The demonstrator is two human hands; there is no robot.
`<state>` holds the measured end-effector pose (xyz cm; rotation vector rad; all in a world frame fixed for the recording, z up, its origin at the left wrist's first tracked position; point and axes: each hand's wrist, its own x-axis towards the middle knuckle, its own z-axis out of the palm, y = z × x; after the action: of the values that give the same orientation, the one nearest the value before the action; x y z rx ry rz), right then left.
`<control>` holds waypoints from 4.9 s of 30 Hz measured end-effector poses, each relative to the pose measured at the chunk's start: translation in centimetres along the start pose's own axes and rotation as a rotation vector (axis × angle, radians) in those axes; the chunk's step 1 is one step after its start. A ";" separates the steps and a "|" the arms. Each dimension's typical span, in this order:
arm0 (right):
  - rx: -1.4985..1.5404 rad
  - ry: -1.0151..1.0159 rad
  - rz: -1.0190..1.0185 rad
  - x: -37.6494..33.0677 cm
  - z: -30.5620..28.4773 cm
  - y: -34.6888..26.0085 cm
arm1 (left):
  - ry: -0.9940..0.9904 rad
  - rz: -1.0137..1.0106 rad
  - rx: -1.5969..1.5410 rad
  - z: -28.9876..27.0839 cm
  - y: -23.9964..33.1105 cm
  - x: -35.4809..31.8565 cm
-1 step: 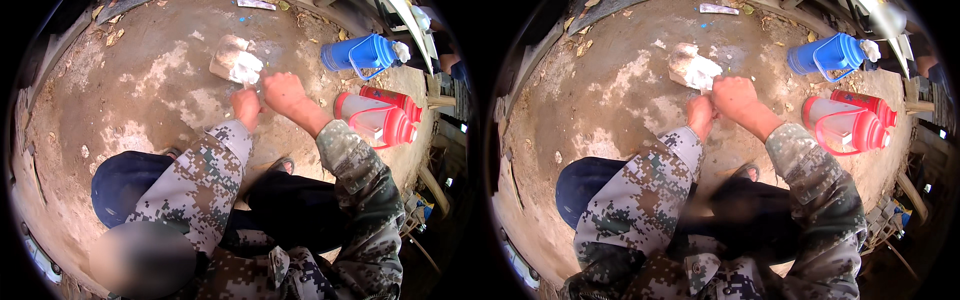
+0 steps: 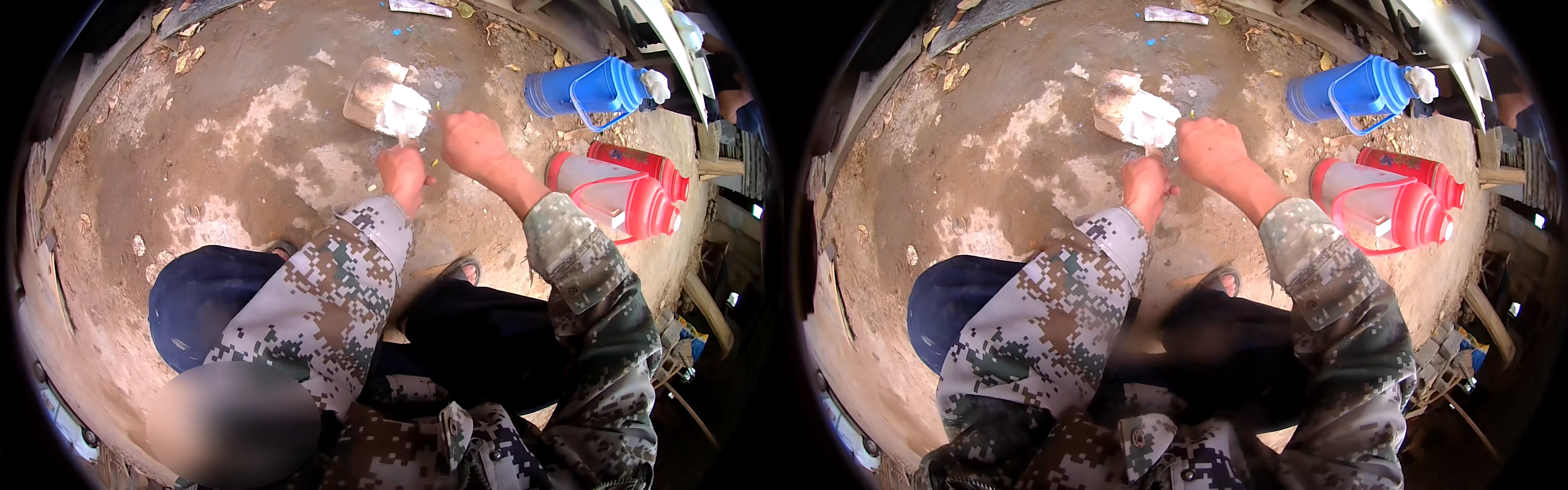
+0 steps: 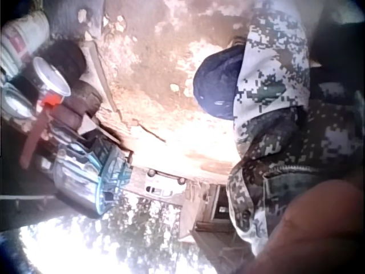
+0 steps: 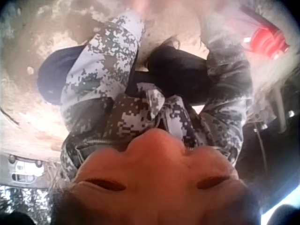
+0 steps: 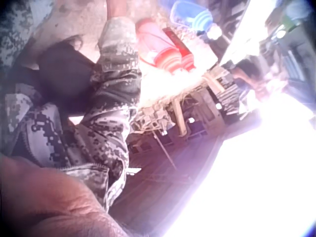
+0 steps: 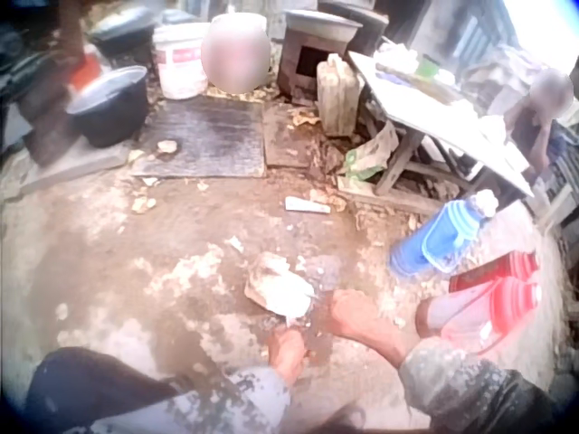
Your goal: The person squats on a dirt floor and uses a small wooden stick to scrape and spread a white powdery substance. They repeatedly rub the substance into the ground and gather it into a pile, occasionally standing to move around the workspace.
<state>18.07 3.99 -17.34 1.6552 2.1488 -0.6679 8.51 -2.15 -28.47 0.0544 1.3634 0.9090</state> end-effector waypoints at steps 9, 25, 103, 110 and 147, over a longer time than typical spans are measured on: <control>1.181 -0.235 0.381 1.2 1.9 6.5 | 0.144 0.241 0.520 -1.1 -2.0 -3.0; 1.123 -0.162 0.385 -4.3 2.8 4.4 | 0.150 0.198 0.732 -1.2 -0.2 1.5; -0.101 0.005 -0.362 2.5 1.4 7.2 | 0.205 0.012 0.062 1.5 1.5 -3.0; -0.163 -0.028 -0.528 0.5 1.4 9.3 | 0.290 0.003 -0.077 1.1 3.0 -2.9; -0.089 -0.014 -0.033 -2.4 1.9 0.8 | 0.278 0.516 0.893 -2.1 2.0 1.3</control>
<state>19.50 1.13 -17.75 1.5683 2.1677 -0.5824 5.56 -1.03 -29.03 1.0317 1.9767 0.6613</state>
